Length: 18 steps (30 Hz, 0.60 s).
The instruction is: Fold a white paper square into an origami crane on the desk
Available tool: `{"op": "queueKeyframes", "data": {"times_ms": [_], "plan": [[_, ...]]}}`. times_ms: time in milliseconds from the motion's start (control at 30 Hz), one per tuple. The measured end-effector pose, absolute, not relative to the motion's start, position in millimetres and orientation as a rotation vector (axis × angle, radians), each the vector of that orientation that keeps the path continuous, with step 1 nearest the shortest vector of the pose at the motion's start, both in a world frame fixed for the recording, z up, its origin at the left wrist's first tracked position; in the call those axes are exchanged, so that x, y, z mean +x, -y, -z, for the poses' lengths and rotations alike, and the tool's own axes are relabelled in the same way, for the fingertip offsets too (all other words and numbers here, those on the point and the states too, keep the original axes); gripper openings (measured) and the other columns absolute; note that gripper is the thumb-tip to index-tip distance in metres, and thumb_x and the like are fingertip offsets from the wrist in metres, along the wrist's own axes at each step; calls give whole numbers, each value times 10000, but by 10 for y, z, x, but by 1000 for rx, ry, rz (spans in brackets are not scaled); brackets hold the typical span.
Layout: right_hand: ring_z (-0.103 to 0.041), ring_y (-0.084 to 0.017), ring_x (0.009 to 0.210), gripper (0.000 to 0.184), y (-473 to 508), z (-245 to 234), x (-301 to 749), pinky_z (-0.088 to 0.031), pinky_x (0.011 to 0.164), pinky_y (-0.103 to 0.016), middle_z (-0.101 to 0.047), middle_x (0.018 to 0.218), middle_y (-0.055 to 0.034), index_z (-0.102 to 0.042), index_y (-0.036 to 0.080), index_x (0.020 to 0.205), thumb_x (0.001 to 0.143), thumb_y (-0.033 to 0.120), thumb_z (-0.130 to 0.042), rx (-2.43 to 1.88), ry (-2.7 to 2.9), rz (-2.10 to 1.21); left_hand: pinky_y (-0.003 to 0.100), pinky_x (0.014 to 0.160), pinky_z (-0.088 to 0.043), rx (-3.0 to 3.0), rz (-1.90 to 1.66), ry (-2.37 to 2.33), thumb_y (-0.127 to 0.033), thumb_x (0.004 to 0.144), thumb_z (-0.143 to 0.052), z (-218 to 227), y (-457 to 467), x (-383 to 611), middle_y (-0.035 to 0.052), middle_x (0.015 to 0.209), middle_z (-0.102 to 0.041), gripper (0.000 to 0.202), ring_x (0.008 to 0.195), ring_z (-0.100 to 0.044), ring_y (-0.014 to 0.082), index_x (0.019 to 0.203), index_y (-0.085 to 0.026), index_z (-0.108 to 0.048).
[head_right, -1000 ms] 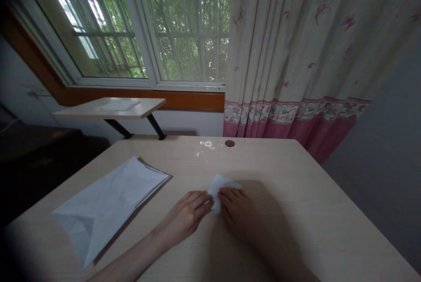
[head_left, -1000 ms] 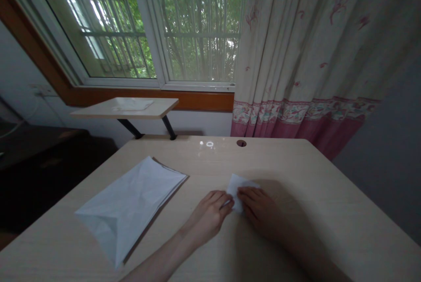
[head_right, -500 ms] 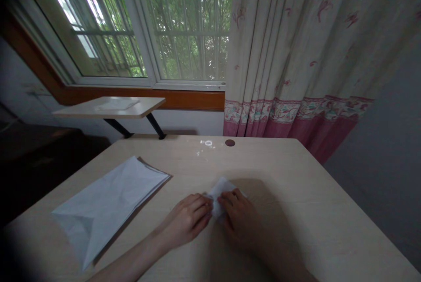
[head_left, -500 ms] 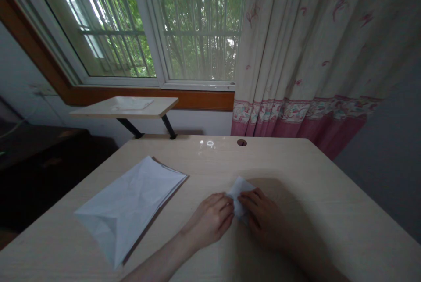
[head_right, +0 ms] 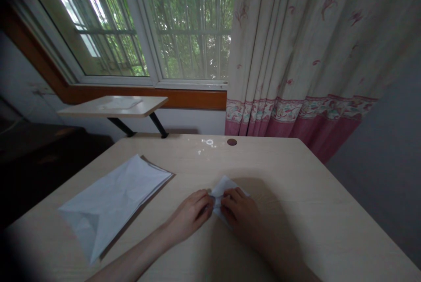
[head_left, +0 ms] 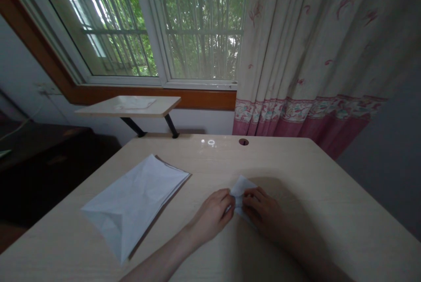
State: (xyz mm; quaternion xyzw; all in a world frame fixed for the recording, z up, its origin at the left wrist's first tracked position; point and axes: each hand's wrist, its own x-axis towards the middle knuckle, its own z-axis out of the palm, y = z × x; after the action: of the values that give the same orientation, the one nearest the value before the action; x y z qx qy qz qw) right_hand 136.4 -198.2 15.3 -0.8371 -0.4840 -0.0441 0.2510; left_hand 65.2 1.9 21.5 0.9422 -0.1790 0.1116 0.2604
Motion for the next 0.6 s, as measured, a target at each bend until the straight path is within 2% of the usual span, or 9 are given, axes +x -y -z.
{"op": "queueKeyframes", "data": {"times_ms": [200,333,467,600], "plan": [[-560,-188,857,99,1955,-139,1358,-460,795,-330,-617,874,-10,-564,233,818,868,147,-565,-2234,1183,53,280,761,-447,2549,-282,455,-103,889,-473,-182,-21,657,39,870,-548,111,856,-543,187,858,-179,-548],[-556,-185,846,119,1959,-141,1374,-462,757,-311,-604,842,-4,-560,234,774,872,169,-574,-2191,1147,-2,278,742,-432,2536,-260,473,-89,859,-472,-201,-22,641,37,865,-545,118,837,-538,184,860,-181,-545],[-562,-183,862,129,1967,-120,1387,-460,787,-316,-616,860,-7,-586,236,792,888,163,-540,-2155,1146,-33,274,724,-412,2520,-237,464,-100,815,-539,-247,-17,628,18,852,-548,101,823,-535,178,863,-189,-544],[-566,-176,855,150,1962,-94,1394,-458,780,-304,-620,862,-4,-589,234,777,883,141,-537,-2156,1125,-36,266,716,-402,2505,-215,419,-171,864,-572,-241,-13,645,4,829,-553,43,818,-540,172,836,-191,-545]]}}
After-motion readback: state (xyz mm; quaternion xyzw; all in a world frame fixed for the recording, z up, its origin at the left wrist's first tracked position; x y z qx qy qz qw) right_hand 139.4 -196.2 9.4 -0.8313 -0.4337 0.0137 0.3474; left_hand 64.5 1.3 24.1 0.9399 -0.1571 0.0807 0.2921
